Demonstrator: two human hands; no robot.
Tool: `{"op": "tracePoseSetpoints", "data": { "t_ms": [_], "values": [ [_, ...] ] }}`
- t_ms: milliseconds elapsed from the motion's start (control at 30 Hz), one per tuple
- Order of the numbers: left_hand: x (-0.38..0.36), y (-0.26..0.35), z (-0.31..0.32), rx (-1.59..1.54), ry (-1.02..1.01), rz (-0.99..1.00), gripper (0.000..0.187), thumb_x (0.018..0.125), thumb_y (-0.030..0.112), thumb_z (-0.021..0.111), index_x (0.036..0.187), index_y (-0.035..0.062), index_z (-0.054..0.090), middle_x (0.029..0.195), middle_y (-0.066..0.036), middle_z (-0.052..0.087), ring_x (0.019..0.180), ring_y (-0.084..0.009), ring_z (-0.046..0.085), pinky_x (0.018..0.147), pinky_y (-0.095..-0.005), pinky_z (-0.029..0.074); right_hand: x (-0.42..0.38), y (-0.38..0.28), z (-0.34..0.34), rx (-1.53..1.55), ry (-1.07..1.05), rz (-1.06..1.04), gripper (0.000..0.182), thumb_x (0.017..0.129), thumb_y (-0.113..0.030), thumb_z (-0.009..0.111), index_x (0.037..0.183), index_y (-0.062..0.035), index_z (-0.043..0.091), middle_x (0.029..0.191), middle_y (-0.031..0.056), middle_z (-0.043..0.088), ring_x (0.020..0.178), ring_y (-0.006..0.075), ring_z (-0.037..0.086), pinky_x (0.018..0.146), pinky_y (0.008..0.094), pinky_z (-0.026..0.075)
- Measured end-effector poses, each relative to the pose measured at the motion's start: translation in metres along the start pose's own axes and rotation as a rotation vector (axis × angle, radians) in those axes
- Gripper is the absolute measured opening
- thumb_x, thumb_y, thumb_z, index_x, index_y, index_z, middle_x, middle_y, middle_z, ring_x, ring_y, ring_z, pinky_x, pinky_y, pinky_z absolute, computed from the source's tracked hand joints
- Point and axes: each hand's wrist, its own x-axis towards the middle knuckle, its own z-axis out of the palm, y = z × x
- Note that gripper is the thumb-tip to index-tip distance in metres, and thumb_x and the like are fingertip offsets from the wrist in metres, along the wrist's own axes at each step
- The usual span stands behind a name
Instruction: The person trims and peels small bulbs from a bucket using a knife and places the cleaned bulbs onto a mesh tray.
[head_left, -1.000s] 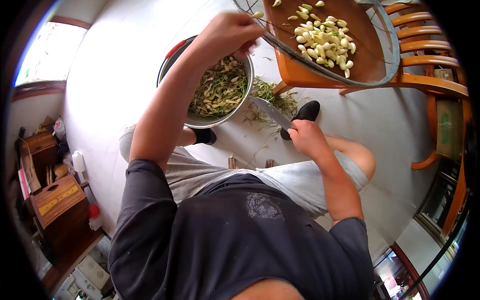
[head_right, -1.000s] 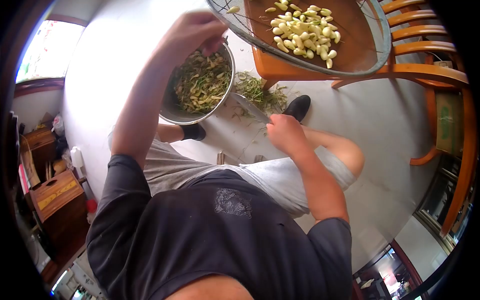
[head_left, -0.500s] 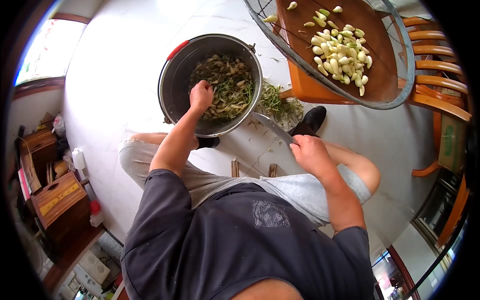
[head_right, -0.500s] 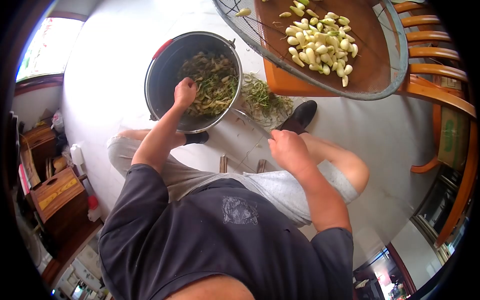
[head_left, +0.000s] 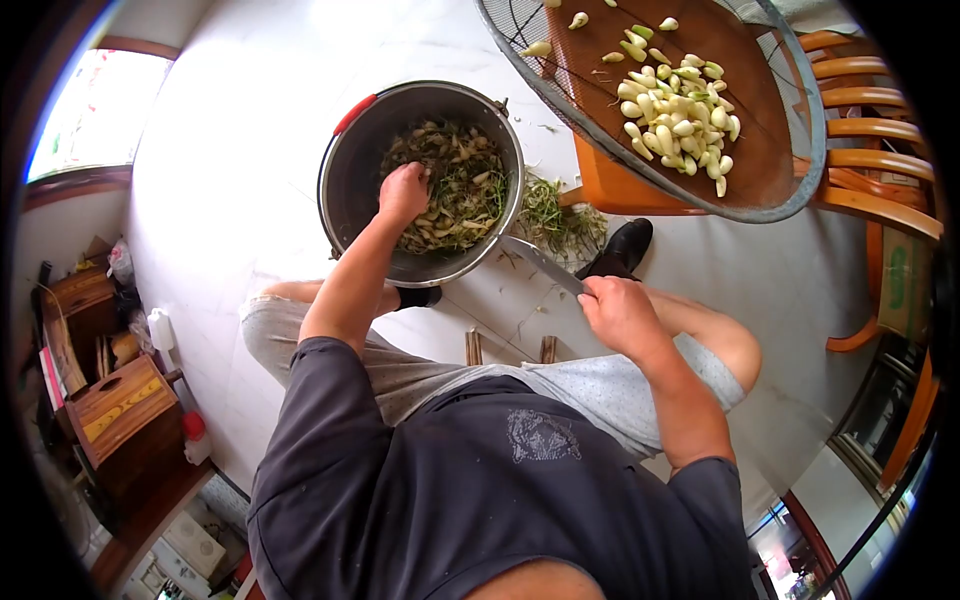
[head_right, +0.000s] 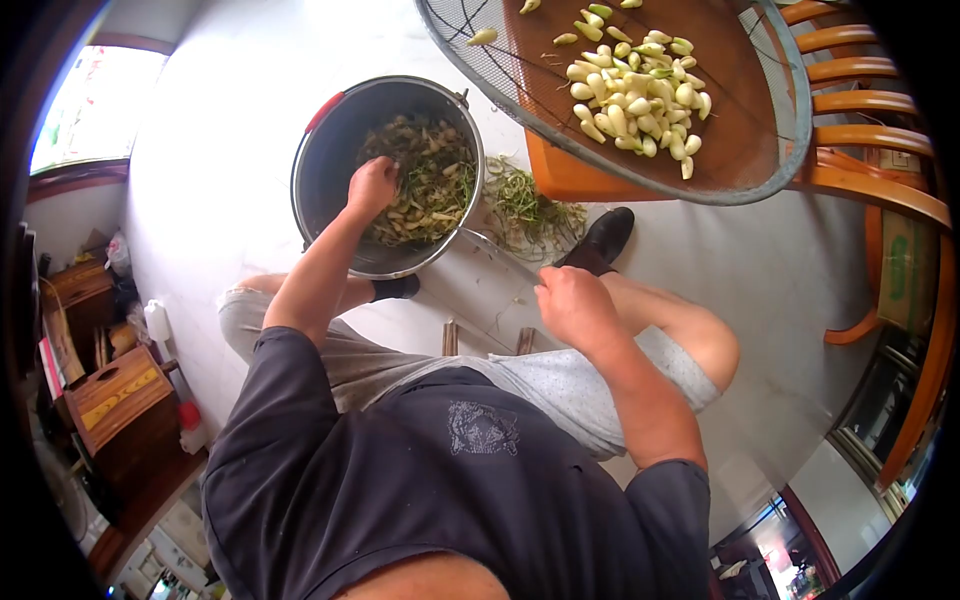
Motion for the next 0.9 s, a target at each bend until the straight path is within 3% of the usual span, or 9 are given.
{"op": "tracePoseSetpoints", "data": {
  "t_ms": [67, 167, 200, 300, 333, 433, 567, 633, 900],
  "values": [
    [-0.006, -0.004, -0.009, -0.017, 0.075, 0.027, 0.015, 0.081, 0.015, 0.06, 0.092, 0.005, 0.065, 0.088, -0.017, 0.064, 0.083, -0.0359, 0.061, 0.074, -0.0438, 0.049, -0.001, -0.001, -0.001, 0.001, 0.005, -0.005, 0.015, 0.081, -0.014, 0.058, 0.083, 0.0002, 0.061, 0.077, 0.0219, 0.062, 0.078, 0.04, 0.06, 0.071, 0.0478, 0.047],
    [-0.013, 0.01, -0.042, -0.284, 0.043, -0.127, 0.016, 0.082, 0.015, 0.061, 0.091, 0.0022, 0.064, 0.088, -0.018, 0.065, 0.076, -0.0334, 0.063, 0.069, -0.0403, 0.05, -0.003, -0.005, -0.004, 0.02, 0.021, -0.008, 0.015, 0.081, -0.014, 0.057, 0.083, 0.0007, 0.061, 0.078, 0.0221, 0.062, 0.079, 0.04, 0.06, 0.072, 0.0477, 0.047],
    [-0.015, 0.008, -0.047, -0.373, 0.06, -0.087, 0.019, 0.085, 0.017, 0.06, 0.092, -0.0006, 0.062, 0.081, -0.014, 0.067, 0.061, -0.0224, 0.061, 0.058, -0.0324, 0.048, -0.003, -0.004, -0.003, 0.039, 0.038, -0.016, 0.015, 0.082, -0.014, 0.057, 0.083, 0.0009, 0.06, 0.079, 0.0223, 0.062, 0.08, 0.0401, 0.06, 0.072, 0.0478, 0.047],
    [-0.038, 0.07, -0.105, -0.821, -0.066, -0.365, 0.019, 0.088, 0.017, 0.059, 0.093, -0.0017, 0.061, 0.077, -0.008, 0.066, 0.055, -0.0102, 0.053, 0.051, -0.0248, 0.043, -0.006, -0.007, -0.007, 0.066, 0.097, -0.037, 0.014, 0.081, -0.013, 0.057, 0.081, 0.0006, 0.06, 0.078, 0.0213, 0.062, 0.077, 0.0391, 0.06, 0.07, 0.0467, 0.048],
    [-0.045, 0.08, -0.114, -0.963, -0.133, -0.361, 0.019, 0.09, 0.016, 0.057, 0.095, -0.0022, 0.059, 0.073, -0.003, 0.063, 0.053, -0.0034, 0.045, 0.045, -0.0184, 0.036, -0.007, -0.009, -0.01, 0.07, 0.118, -0.044, 0.013, 0.081, -0.012, 0.057, 0.08, 0.0004, 0.06, 0.077, 0.0208, 0.062, 0.076, 0.0385, 0.06, 0.069, 0.0462, 0.048],
    [-0.066, 0.106, -0.125, -1.177, -0.234, -0.281, 0.019, 0.091, 0.015, 0.056, 0.098, -0.0021, 0.059, 0.073, -0.004, 0.059, 0.05, -0.0046, 0.045, 0.041, -0.019, 0.033, -0.009, -0.018, -0.018, 0.054, 0.243, -0.223, 0.015, 0.083, -0.011, 0.059, 0.089, 0.0024, 0.062, 0.077, 0.0205, 0.06, 0.073, 0.0361, 0.059, 0.066, 0.0395, 0.047],
    [-0.089, 0.154, -0.11, -1.119, -0.156, -0.256, 0.018, 0.089, 0.011, 0.061, 0.1, -0.0028, 0.062, 0.075, -0.004, 0.064, 0.058, -0.0037, 0.052, 0.049, -0.0182, 0.039, -0.011, -0.024, -0.017, 0.244, 0.42, -0.366, 0.016, 0.084, -0.006, 0.06, 0.097, 0.0021, 0.063, 0.077, 0.0147, 0.061, 0.069, 0.0275, 0.059, 0.064, 0.0329, 0.047],
    [-0.097, 0.165, -0.093, -1.01, -0.119, -0.098, 0.019, 0.088, 0.012, 0.062, 0.1, -0.0024, 0.062, 0.078, -0.002, 0.066, 0.067, -0.0047, 0.056, 0.06, -0.02, 0.045, -0.011, -0.022, -0.013, 0.214, 0.48, -0.418, 0.017, 0.084, -0.004, 0.06, 0.099, 0.0019, 0.063, 0.077, 0.0127, 0.061, 0.067, 0.0249, 0.058, 0.063, 0.0311, 0.046],
    [-0.112, 0.196, -0.075, -0.891, -0.204, -0.041, 0.015, 0.089, 0.011, 0.061, 0.096, -0.0028, 0.061, 0.072, 0.0, 0.06, 0.064, -0.0038, 0.051, 0.058, -0.021, 0.043, -0.019, -0.013, -0.012, 0.077, 0.514, -0.384, 0.017, 0.084, -0.007, 0.06, 0.098, 0.0001, 0.064, 0.079, 0.0144, 0.061, 0.072, 0.031, 0.06, 0.065, 0.0363, 0.048]
  ]
}}
